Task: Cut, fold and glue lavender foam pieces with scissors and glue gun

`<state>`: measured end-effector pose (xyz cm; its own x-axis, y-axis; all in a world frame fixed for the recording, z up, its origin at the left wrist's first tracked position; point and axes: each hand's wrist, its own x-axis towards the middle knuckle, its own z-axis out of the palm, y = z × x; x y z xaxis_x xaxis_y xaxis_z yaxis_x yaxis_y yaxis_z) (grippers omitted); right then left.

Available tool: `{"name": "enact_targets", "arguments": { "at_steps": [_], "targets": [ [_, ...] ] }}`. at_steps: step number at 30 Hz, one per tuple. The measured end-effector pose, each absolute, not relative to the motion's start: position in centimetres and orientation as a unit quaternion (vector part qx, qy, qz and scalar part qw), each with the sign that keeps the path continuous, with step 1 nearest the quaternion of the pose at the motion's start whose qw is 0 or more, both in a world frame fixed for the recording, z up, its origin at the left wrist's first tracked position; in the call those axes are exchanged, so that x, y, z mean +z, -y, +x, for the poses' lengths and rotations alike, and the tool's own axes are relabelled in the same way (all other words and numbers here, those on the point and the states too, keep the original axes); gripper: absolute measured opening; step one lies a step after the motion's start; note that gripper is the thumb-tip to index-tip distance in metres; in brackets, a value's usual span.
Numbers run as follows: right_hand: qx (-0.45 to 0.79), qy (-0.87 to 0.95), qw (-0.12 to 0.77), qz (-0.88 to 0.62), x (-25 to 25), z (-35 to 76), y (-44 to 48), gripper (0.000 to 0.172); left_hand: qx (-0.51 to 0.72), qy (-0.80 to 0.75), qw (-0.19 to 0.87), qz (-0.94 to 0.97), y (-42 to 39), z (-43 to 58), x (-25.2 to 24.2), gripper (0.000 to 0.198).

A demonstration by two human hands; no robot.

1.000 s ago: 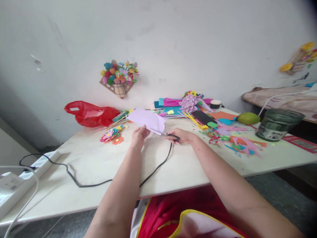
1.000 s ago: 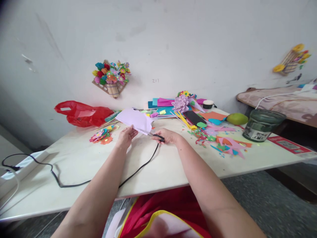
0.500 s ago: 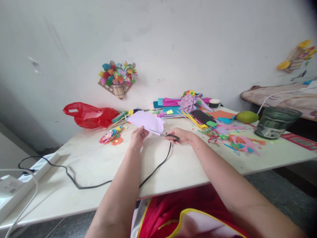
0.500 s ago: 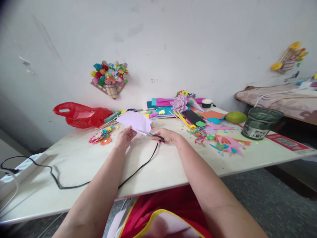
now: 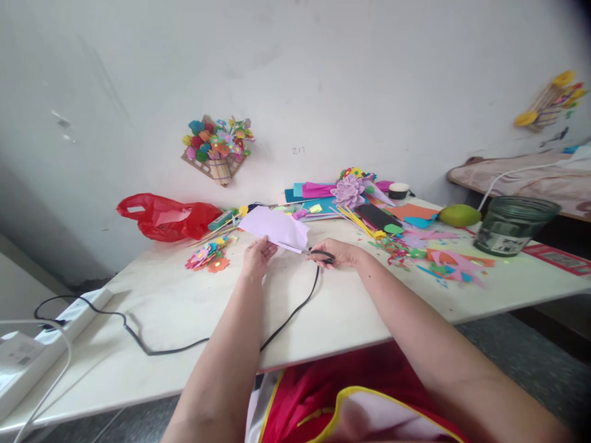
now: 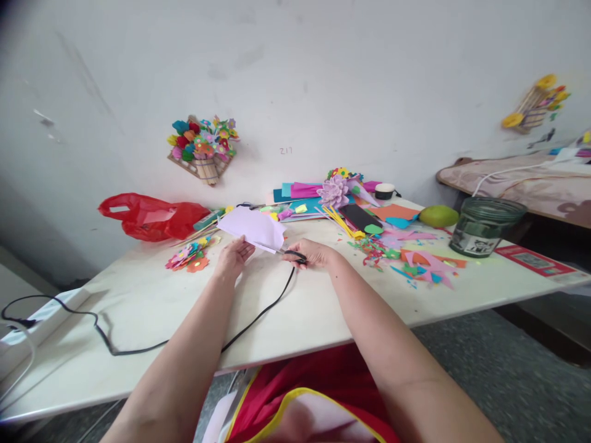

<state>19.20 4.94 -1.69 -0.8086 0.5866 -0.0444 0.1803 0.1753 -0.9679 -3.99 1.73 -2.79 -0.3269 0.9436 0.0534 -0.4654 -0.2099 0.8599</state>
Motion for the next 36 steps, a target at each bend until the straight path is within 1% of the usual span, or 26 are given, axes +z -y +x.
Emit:
{"name": "enact_targets", "arguments": {
  "at_steps": [7, 13, 25, 31, 36],
  "targets": [
    [0.583, 0.746, 0.172, -0.271, -1.4, 19.2, -4.6, 0.032, 0.706, -0.395, 0.498, 0.314, -1.8, -3.7, -2.9, 0.009],
    [0.574, 0.756, 0.186, -0.254, -1.8, 19.0, -5.1, 0.031, 0.705, -0.395, 0.496, 0.318, -1.8, -3.9, -2.9, 0.011],
    [0.560, 0.766, 0.190, -0.251, -1.8, 19.2, -5.1, 0.030, 0.709, -0.414, 0.470, 0.326, -1.9, -4.3, -2.7, 0.014],
    [0.575, 0.758, 0.174, -0.252, -2.0, 19.3, -5.4, 0.034, 0.728, -0.409, 0.450, 0.316, -1.8, -4.9, -2.6, 0.012],
    [0.588, 0.749, 0.181, -0.246, -2.0, 19.1, -5.2, 0.030, 0.728, -0.411, 0.445, 0.322, -1.8, -5.0, -2.6, 0.013]
  ]
}}
